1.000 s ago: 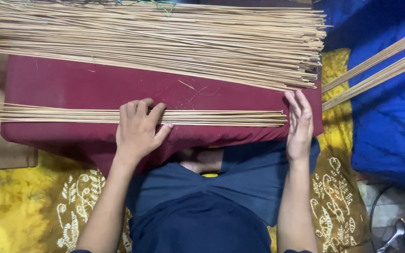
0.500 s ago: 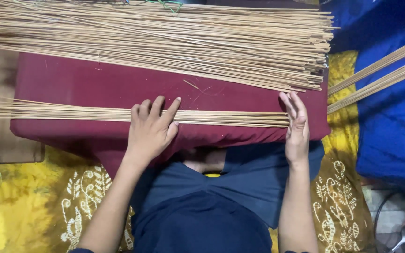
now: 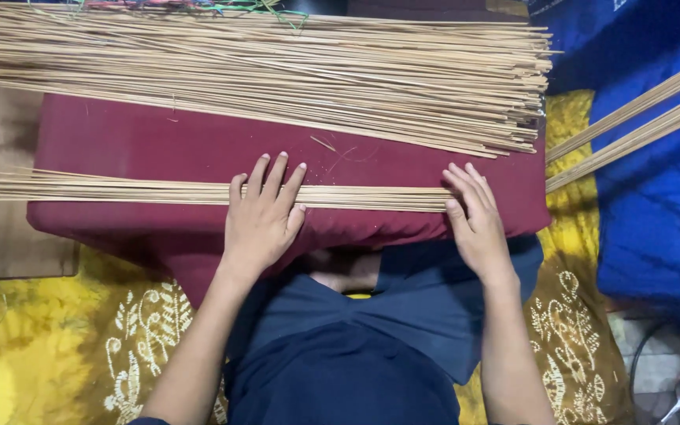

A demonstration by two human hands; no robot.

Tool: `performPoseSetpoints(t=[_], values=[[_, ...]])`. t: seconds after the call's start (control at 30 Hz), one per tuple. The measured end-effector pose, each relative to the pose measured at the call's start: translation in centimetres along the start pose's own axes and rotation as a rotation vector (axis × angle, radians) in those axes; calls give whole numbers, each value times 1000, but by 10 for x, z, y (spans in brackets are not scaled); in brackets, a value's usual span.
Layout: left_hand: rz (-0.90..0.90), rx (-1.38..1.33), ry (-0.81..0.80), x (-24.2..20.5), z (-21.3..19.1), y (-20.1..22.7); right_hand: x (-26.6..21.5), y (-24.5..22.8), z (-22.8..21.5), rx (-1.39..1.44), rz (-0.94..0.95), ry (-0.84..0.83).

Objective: Sorting and bundling thin wooden sticks by picking them from a pile and aligning them together on a raised surface.

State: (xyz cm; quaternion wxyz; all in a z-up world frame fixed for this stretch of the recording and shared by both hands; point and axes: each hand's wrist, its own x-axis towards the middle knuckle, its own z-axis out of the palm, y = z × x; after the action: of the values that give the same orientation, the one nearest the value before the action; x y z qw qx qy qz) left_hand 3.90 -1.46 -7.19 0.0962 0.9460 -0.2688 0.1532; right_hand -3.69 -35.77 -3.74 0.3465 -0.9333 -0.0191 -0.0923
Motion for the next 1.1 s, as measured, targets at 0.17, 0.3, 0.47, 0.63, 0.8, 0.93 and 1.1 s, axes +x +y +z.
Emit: performPoseSetpoints(t=[0.17, 0.3, 0.47, 0.63, 0.8, 0.93, 1.1], values=[[-5, -9, -15, -1, 0, -2, -9, 27, 5, -87, -164, 91], [6, 3, 10, -1, 5, -3, -12, 53, 15, -122, -191, 205], [54, -41, 85, -8, -1, -11, -11, 44, 16, -96, -184, 249], [118, -143, 199, -12, 2, -7, -11, 42, 18, -113, -195, 275], [-4, -287, 247, -14, 7, 0, -10, 38, 15, -126, -226, 261], [-98, -338, 257, -8, 3, 7, -11, 30, 11, -100, -212, 250], [-141, -333, 249, -5, 6, 8, -9, 26, 8, -43, -137, 231]])
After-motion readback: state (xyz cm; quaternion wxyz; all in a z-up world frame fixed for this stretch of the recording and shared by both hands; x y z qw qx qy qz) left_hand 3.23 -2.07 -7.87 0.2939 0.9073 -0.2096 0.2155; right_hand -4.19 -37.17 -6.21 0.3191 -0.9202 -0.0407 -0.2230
